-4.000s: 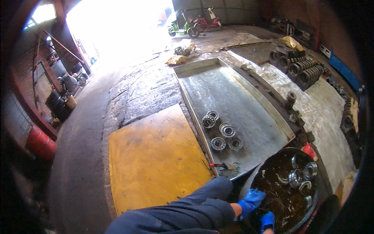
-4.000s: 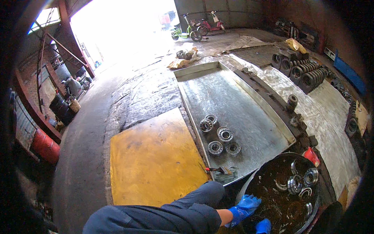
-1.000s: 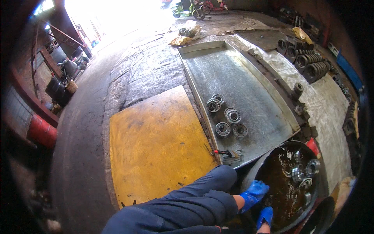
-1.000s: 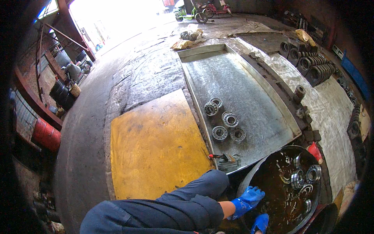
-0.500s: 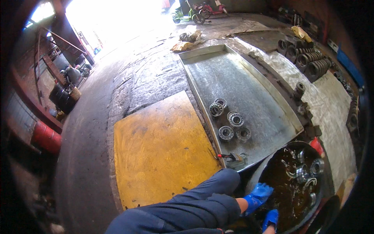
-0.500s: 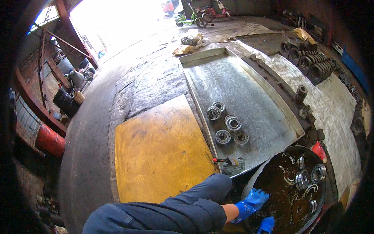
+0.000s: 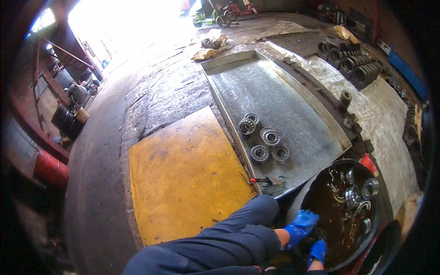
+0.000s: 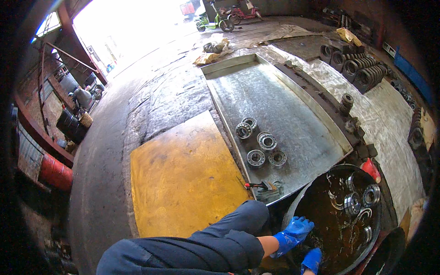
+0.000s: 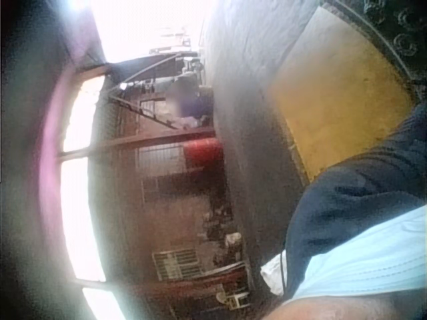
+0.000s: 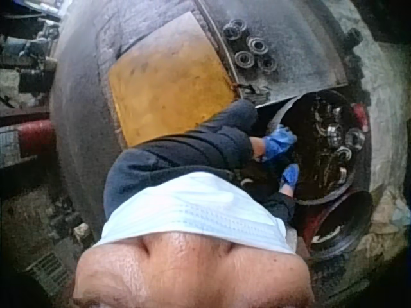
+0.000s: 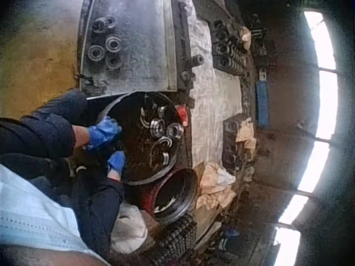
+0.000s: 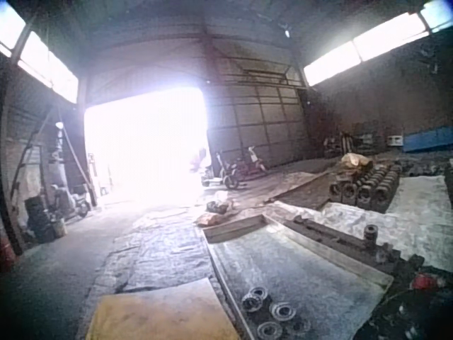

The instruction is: The person repeatedly dips metal bearing-like parts into a dark liquid in a bucket, rubs them by hand, and places them onto a metal tray. The process is repeated for multiple parts throughout the clip.

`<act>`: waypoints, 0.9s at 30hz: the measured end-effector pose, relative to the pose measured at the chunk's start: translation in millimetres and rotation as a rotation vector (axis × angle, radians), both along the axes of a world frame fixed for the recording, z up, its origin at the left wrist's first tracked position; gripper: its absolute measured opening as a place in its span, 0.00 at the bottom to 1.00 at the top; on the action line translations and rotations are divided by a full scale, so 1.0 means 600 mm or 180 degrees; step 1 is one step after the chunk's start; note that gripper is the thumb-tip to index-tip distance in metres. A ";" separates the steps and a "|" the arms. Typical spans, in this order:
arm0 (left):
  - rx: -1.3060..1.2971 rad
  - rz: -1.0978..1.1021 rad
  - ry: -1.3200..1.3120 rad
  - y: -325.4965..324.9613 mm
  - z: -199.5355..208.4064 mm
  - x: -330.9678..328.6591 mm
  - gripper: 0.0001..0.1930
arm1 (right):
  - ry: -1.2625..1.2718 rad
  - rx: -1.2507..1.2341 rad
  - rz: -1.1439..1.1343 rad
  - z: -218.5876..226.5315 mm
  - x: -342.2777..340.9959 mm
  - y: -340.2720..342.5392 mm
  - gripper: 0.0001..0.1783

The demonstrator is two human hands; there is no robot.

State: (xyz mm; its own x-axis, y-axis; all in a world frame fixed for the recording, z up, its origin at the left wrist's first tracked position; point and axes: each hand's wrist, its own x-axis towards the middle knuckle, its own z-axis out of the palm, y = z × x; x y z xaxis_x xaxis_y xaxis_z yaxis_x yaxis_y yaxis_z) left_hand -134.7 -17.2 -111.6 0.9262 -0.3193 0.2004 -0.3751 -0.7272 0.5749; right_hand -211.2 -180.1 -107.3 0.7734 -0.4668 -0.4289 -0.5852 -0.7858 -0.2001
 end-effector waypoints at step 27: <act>0.0422 -0.0485 0.0795 -0.024 0.026 0.005 0.15 | -0.0019 -0.0060 -0.0109 -0.005 0.012 -0.013 0.24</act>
